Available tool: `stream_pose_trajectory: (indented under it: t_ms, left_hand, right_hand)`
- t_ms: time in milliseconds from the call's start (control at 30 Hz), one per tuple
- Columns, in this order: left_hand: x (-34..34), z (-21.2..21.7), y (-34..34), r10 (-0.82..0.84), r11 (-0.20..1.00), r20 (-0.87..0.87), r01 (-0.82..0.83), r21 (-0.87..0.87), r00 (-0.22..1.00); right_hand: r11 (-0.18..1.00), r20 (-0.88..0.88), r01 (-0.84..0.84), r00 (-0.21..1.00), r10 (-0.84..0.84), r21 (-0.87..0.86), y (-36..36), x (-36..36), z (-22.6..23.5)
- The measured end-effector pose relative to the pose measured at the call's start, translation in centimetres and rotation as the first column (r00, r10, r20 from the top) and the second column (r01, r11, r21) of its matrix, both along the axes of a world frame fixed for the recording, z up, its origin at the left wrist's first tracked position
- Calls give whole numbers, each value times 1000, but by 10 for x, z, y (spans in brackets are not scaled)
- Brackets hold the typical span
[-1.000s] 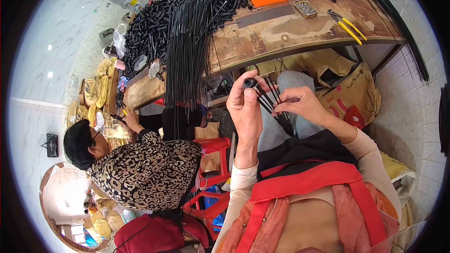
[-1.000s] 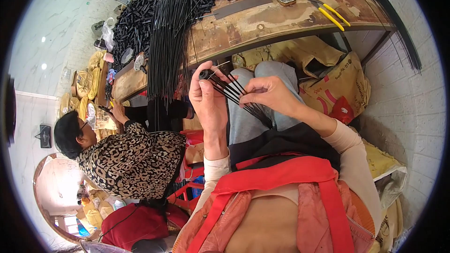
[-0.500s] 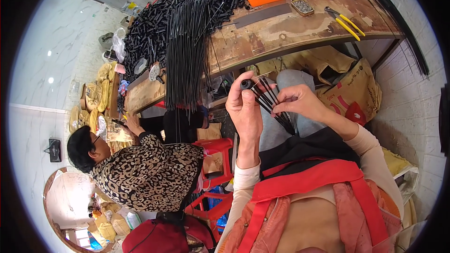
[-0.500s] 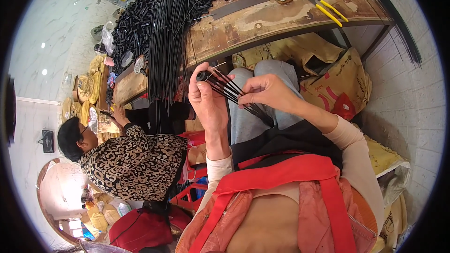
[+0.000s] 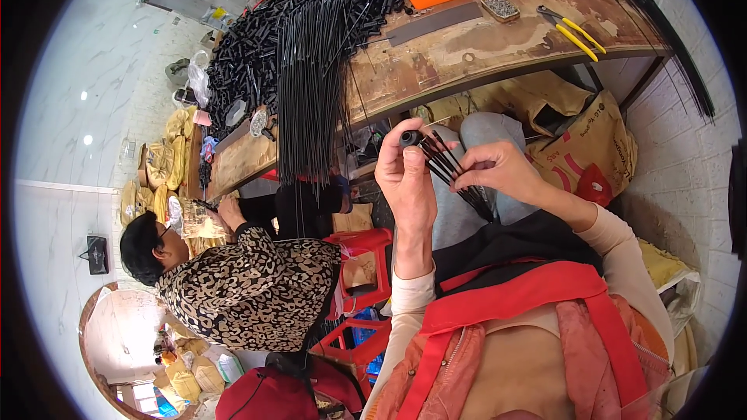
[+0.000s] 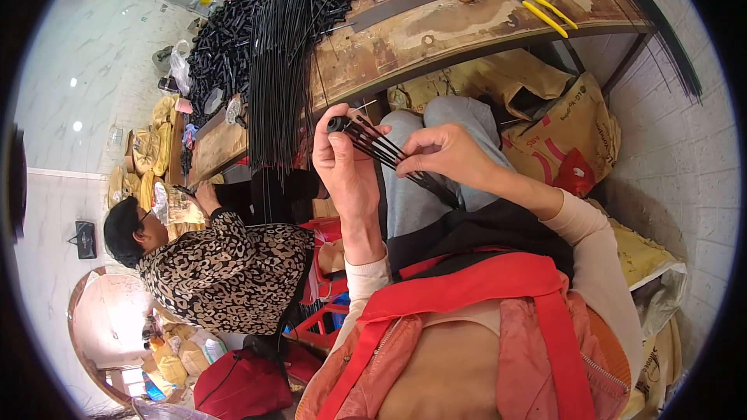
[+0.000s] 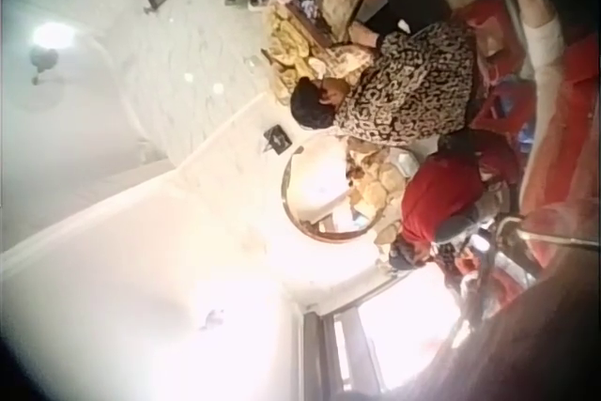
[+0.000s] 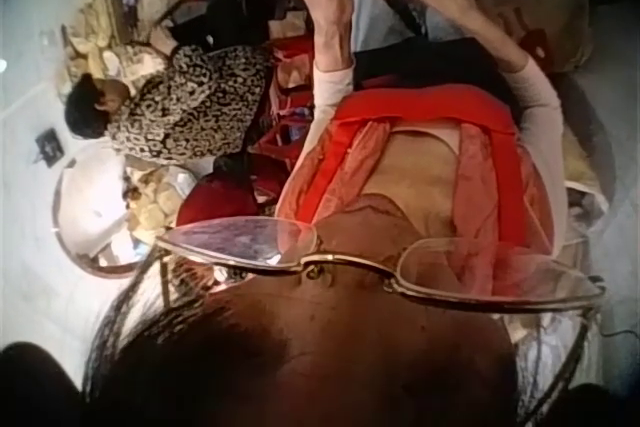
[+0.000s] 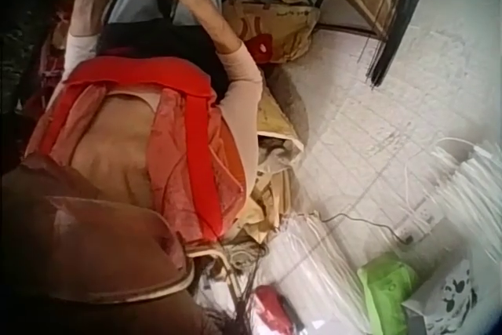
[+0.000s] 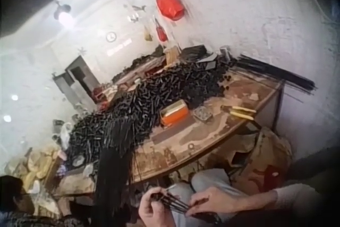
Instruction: Bundling multiple black plastic strips together and trimming the ends using wire cutters at a manufacturing workbench.
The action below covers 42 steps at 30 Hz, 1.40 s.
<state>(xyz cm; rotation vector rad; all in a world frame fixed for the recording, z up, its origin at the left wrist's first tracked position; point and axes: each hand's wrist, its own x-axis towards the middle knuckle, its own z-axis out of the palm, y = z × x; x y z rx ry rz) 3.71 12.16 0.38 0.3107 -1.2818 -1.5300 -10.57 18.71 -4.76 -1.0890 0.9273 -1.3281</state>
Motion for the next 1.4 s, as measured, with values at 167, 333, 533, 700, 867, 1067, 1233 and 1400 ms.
stream_pose_trajectory:
  t_ms: [167,333,533,700,867,1067,1233,1400]
  left_hand:
    - [0,0,-3,-16,1000,-20,15,-17,1000]
    - [-1,2,-2,-14,1000,-10,14,-3,1000]
    - [-3,3,-3,-9,1000,-41,8,-7,999]
    - [-3,2,-4,-15,1000,-37,14,-10,999]
    - [-3,2,-3,-11,1000,-48,11,-8,999]
    - [-3,1,-3,-14,1000,-54,13,-3,998]
    - [-3,2,-2,1,1000,-45,0,16,999]
    - [-1,-1,-3,-18,1000,-63,19,19,998]
  right_hand:
    - [1000,126,-11,992,14,-25,0,1,-2]
    - [996,68,-1,998,8,-91,1,-2,-2]
    - [991,-51,81,995,-87,-110,3,-2,3]
    - [991,-40,119,992,-122,-66,3,-2,6]
    - [995,-30,94,995,-95,-34,3,-2,7]
    - [995,-30,102,994,-102,-16,4,-3,4]
    - [993,-84,116,990,-117,-14,5,-3,7]
    - [990,-113,133,984,-137,-38,7,-2,11]
